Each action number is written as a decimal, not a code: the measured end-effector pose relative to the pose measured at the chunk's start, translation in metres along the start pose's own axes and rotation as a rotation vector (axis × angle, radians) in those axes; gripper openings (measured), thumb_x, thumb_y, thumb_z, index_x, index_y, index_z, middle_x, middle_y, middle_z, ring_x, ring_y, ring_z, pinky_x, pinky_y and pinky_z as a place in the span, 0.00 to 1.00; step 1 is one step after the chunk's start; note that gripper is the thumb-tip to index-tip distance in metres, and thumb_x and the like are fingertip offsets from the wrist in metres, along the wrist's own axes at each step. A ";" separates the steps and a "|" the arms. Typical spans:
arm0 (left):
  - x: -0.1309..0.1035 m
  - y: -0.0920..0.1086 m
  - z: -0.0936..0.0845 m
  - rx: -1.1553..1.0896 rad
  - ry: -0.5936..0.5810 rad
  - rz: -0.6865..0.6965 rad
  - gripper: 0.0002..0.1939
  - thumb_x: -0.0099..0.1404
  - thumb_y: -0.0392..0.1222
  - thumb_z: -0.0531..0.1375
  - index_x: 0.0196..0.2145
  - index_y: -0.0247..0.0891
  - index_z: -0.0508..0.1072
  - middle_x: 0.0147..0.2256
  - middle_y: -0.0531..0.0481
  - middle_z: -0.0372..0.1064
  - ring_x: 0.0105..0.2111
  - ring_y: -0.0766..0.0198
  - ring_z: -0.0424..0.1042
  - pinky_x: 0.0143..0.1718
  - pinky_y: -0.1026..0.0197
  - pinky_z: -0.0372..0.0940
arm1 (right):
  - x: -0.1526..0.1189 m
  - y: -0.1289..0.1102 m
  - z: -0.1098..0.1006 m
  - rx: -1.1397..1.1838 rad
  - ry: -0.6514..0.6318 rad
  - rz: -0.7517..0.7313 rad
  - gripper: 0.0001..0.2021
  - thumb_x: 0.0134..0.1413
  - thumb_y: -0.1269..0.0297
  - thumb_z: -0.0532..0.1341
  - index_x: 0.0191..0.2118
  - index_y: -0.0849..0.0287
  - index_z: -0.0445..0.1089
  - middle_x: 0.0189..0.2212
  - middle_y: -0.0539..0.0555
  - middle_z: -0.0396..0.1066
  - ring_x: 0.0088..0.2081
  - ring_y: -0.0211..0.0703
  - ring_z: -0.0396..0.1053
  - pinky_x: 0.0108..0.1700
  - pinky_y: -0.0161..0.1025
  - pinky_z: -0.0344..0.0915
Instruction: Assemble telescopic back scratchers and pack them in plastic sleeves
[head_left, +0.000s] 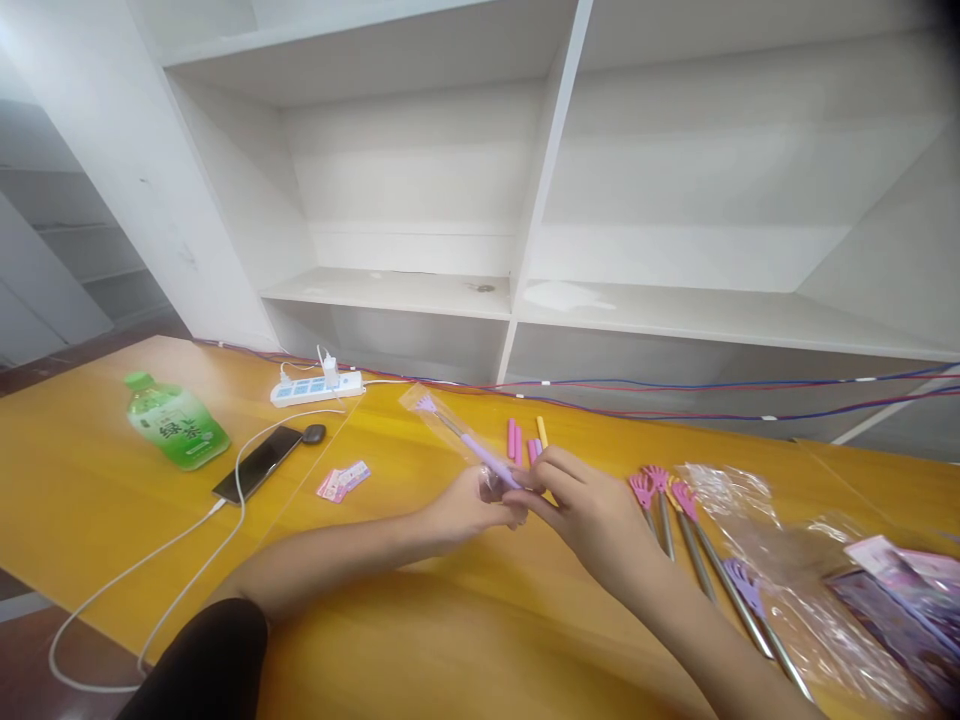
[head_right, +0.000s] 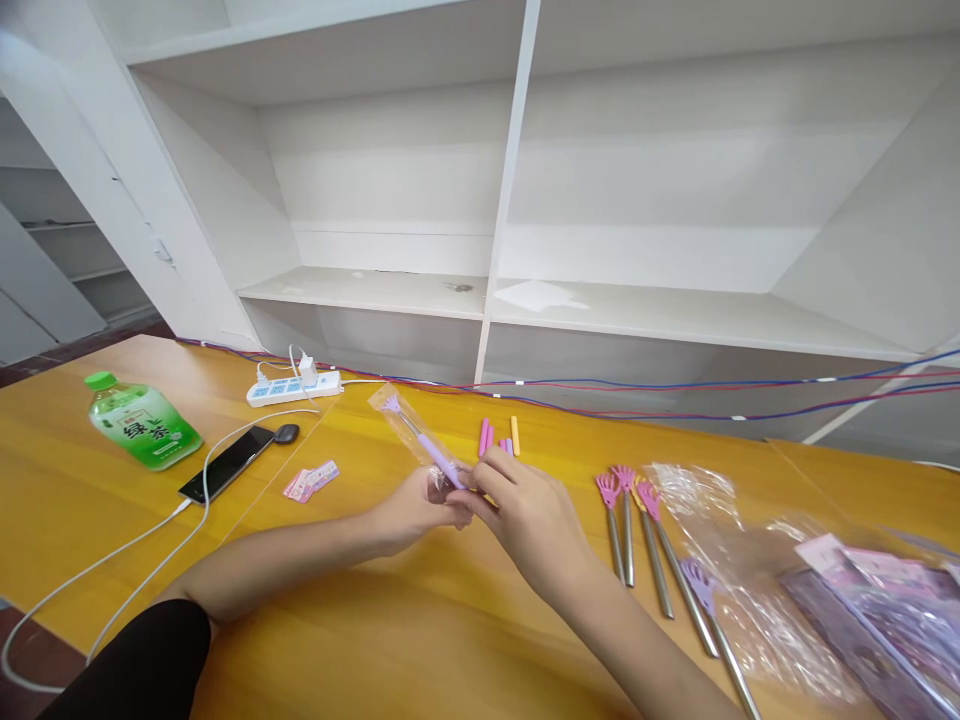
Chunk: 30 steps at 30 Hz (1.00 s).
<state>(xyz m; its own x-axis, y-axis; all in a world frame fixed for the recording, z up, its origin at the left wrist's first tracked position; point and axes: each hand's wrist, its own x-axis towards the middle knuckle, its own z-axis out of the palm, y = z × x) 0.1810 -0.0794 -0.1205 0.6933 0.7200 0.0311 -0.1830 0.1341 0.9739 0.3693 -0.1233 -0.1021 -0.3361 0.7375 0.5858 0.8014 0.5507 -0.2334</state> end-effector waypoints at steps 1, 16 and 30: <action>0.000 0.000 0.000 -0.010 0.000 -0.007 0.14 0.55 0.42 0.73 0.32 0.36 0.73 0.28 0.54 0.65 0.32 0.66 0.65 0.36 0.61 0.59 | 0.000 0.000 0.001 0.008 0.005 0.000 0.27 0.77 0.43 0.50 0.33 0.58 0.70 0.31 0.53 0.68 0.27 0.35 0.62 0.29 0.34 0.49; -0.001 0.016 -0.013 -0.221 -0.161 0.002 0.20 0.60 0.53 0.72 0.39 0.33 0.78 0.34 0.46 0.70 0.34 0.62 0.69 0.37 0.59 0.65 | 0.001 -0.011 -0.004 0.103 0.085 -0.137 0.09 0.76 0.60 0.58 0.41 0.58 0.68 0.41 0.53 0.72 0.33 0.36 0.68 0.33 0.34 0.59; -0.004 0.041 -0.023 -0.066 -0.062 -0.019 0.26 0.61 0.55 0.73 0.49 0.35 0.80 0.37 0.46 0.72 0.39 0.61 0.71 0.41 0.58 0.65 | 0.006 -0.015 -0.017 0.124 -0.067 -0.122 0.09 0.75 0.61 0.59 0.51 0.52 0.76 0.34 0.46 0.76 0.30 0.35 0.69 0.33 0.33 0.64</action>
<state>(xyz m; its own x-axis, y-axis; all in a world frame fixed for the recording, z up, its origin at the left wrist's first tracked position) 0.1547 -0.0613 -0.0854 0.7386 0.6735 0.0291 -0.2140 0.1934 0.9575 0.3636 -0.1343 -0.0818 -0.4627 0.6844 0.5635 0.6869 0.6786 -0.2602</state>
